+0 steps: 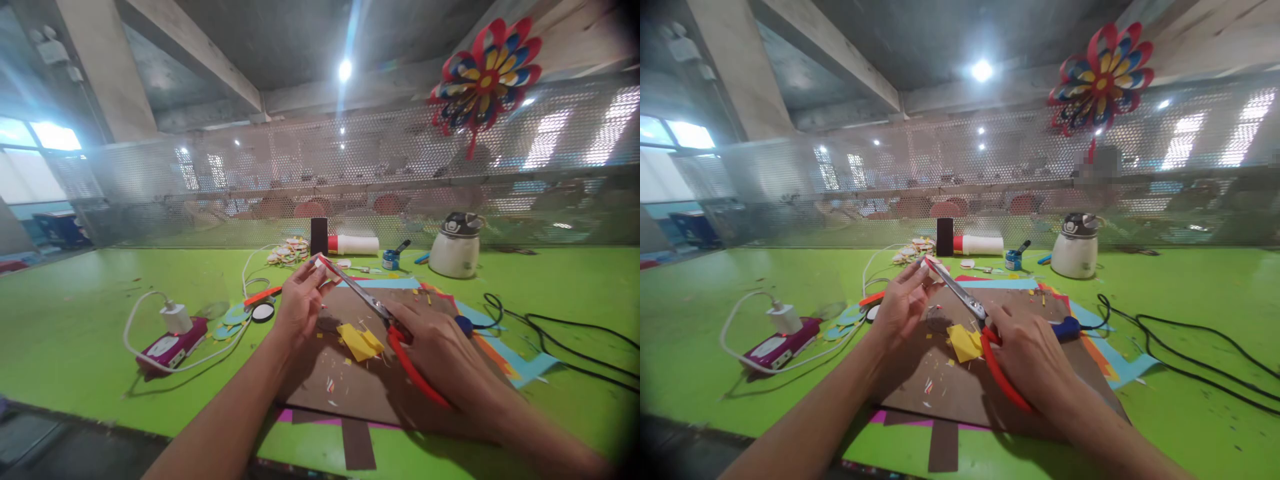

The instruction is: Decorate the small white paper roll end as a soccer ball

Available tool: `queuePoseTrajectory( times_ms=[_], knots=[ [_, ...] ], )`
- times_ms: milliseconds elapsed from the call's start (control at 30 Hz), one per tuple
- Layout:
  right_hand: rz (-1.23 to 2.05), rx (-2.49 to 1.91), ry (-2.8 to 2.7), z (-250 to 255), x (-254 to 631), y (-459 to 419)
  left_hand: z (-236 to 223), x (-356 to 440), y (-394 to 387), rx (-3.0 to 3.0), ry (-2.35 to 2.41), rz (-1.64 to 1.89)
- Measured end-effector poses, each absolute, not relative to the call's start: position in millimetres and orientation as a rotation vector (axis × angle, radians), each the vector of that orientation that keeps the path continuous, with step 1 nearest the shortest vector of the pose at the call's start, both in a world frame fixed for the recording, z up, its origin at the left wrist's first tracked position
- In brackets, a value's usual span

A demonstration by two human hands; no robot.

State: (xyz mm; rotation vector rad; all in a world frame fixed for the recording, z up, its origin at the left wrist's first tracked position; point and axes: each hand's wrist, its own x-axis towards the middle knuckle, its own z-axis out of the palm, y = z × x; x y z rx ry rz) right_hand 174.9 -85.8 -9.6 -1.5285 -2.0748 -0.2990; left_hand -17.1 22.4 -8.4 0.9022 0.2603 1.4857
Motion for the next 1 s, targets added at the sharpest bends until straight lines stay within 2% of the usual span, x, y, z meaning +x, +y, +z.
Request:
queuePoseTrajectory(
  times_ms=[1000],
  knots=[
    [-0.194, -1.473, -2.053, -5.1, 178.7, -85.2, -2.1, -16.9, 13.3, 0.953, 0.302, 1.483]
  ],
)
